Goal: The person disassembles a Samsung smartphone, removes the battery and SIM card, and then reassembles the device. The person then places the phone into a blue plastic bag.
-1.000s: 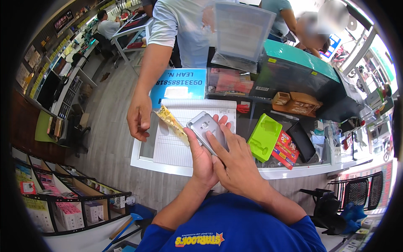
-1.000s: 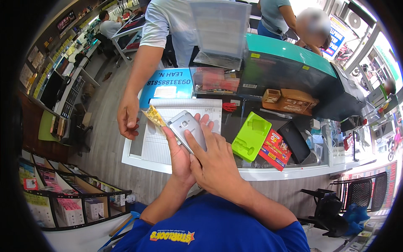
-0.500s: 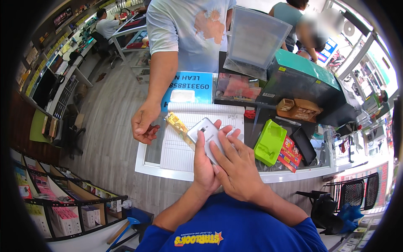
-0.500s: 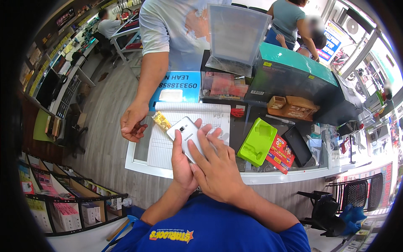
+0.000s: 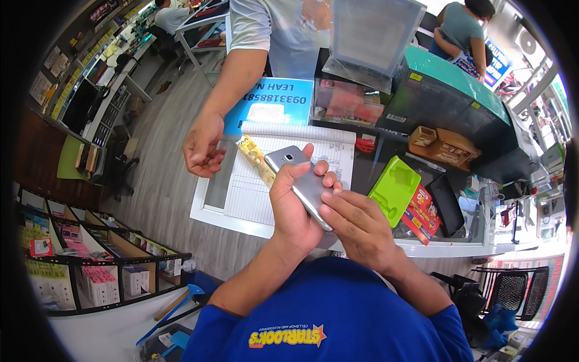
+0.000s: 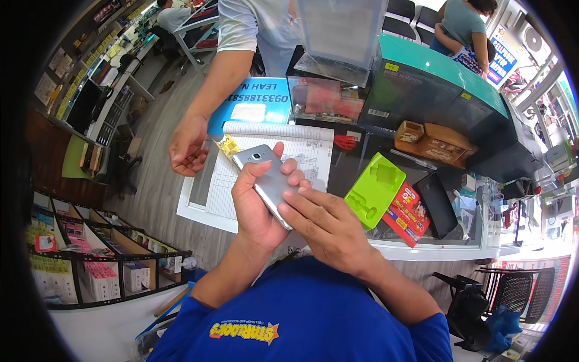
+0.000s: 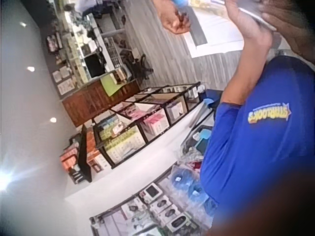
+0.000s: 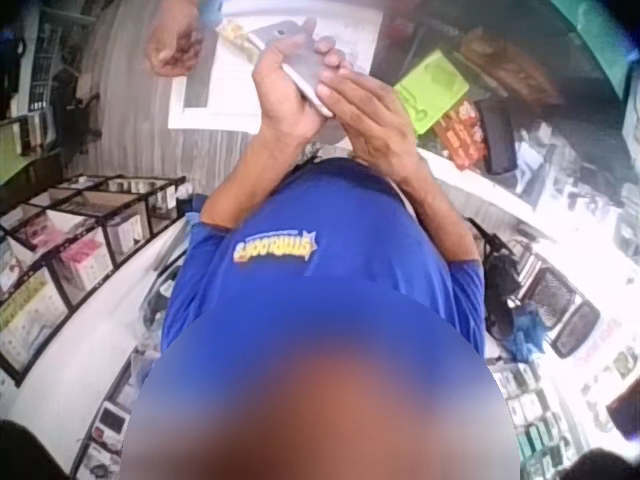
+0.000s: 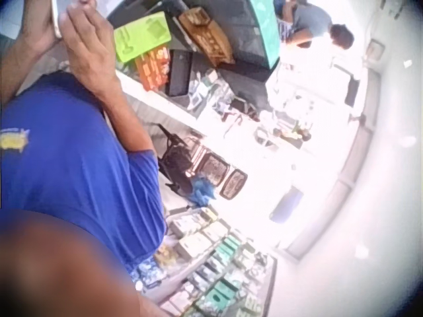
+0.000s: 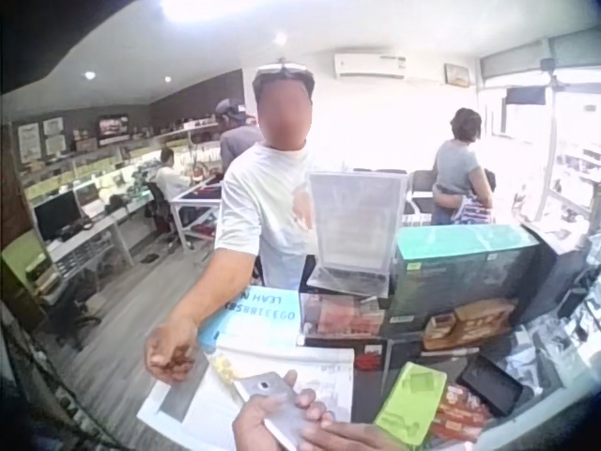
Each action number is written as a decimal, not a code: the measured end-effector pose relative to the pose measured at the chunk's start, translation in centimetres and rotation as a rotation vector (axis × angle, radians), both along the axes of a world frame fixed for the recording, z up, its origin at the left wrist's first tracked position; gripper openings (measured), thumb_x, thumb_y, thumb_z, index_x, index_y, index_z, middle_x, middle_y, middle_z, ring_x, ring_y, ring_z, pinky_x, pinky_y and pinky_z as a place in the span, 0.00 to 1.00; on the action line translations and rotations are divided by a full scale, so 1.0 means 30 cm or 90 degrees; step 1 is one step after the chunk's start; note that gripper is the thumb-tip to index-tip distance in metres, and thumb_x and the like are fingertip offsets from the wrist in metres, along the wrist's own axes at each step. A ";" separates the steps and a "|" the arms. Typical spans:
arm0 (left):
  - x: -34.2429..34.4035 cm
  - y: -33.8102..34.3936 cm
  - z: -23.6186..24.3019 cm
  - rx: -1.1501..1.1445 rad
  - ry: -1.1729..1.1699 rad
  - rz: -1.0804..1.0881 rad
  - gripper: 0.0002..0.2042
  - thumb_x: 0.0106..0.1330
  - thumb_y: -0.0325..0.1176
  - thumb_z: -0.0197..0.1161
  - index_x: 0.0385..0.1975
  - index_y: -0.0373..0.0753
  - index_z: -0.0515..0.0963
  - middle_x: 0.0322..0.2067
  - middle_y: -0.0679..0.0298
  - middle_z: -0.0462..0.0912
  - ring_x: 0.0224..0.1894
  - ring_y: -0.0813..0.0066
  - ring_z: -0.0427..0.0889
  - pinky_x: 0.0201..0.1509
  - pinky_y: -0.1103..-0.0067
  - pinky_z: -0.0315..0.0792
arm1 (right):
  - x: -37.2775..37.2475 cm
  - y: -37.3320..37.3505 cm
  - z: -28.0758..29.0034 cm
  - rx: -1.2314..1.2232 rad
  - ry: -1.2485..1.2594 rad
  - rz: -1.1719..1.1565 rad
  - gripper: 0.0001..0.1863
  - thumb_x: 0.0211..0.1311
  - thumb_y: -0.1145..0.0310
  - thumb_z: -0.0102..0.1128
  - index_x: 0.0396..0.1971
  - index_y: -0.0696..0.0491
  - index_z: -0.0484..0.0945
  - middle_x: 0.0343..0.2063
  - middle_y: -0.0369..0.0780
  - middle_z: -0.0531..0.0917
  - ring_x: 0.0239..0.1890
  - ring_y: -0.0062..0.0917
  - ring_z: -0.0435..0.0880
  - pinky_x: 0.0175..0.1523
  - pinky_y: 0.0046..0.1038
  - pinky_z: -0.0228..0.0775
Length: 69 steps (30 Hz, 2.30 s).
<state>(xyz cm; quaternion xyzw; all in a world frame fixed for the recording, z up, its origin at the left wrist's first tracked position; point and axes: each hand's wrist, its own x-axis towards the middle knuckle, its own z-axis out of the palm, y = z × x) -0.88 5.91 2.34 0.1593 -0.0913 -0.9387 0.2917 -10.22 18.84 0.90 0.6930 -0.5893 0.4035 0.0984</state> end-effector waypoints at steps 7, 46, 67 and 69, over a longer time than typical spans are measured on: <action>-0.028 0.013 0.040 0.002 -0.011 -0.028 0.23 0.68 0.36 0.57 0.62 0.44 0.63 0.34 0.64 0.71 0.34 0.72 0.72 0.43 0.73 0.73 | -0.039 0.019 0.045 0.022 -0.030 0.063 0.24 0.55 0.76 0.69 0.55 0.55 0.83 0.57 0.42 0.82 0.57 0.38 0.81 0.56 0.37 0.75; 0.181 -0.064 -0.082 -0.533 -0.025 -0.063 0.17 0.64 0.24 0.71 0.53 0.32 0.77 0.50 0.52 0.84 0.52 0.65 0.84 0.62 0.72 0.73 | -0.086 0.096 0.103 0.153 -0.462 -0.026 0.11 0.65 0.68 0.70 0.43 0.57 0.83 0.36 0.38 0.86 0.38 0.25 0.85 0.44 0.27 0.75; 0.094 0.078 -0.101 -0.740 -0.181 0.058 0.14 0.72 0.39 0.67 0.41 0.38 0.71 0.38 0.59 0.75 0.39 0.75 0.76 0.48 0.78 0.71 | -0.047 0.185 -0.001 0.066 -0.663 0.051 0.15 0.72 0.69 0.61 0.54 0.59 0.79 0.46 0.50 0.87 0.43 0.31 0.88 0.49 0.30 0.80; 0.089 0.073 -0.087 -0.736 -0.211 0.072 0.13 0.72 0.39 0.66 0.40 0.39 0.71 0.36 0.61 0.75 0.38 0.78 0.72 0.47 0.80 0.67 | -0.048 0.177 0.010 0.103 -0.696 0.033 0.17 0.76 0.68 0.56 0.58 0.60 0.75 0.48 0.48 0.86 0.43 0.28 0.88 0.50 0.30 0.80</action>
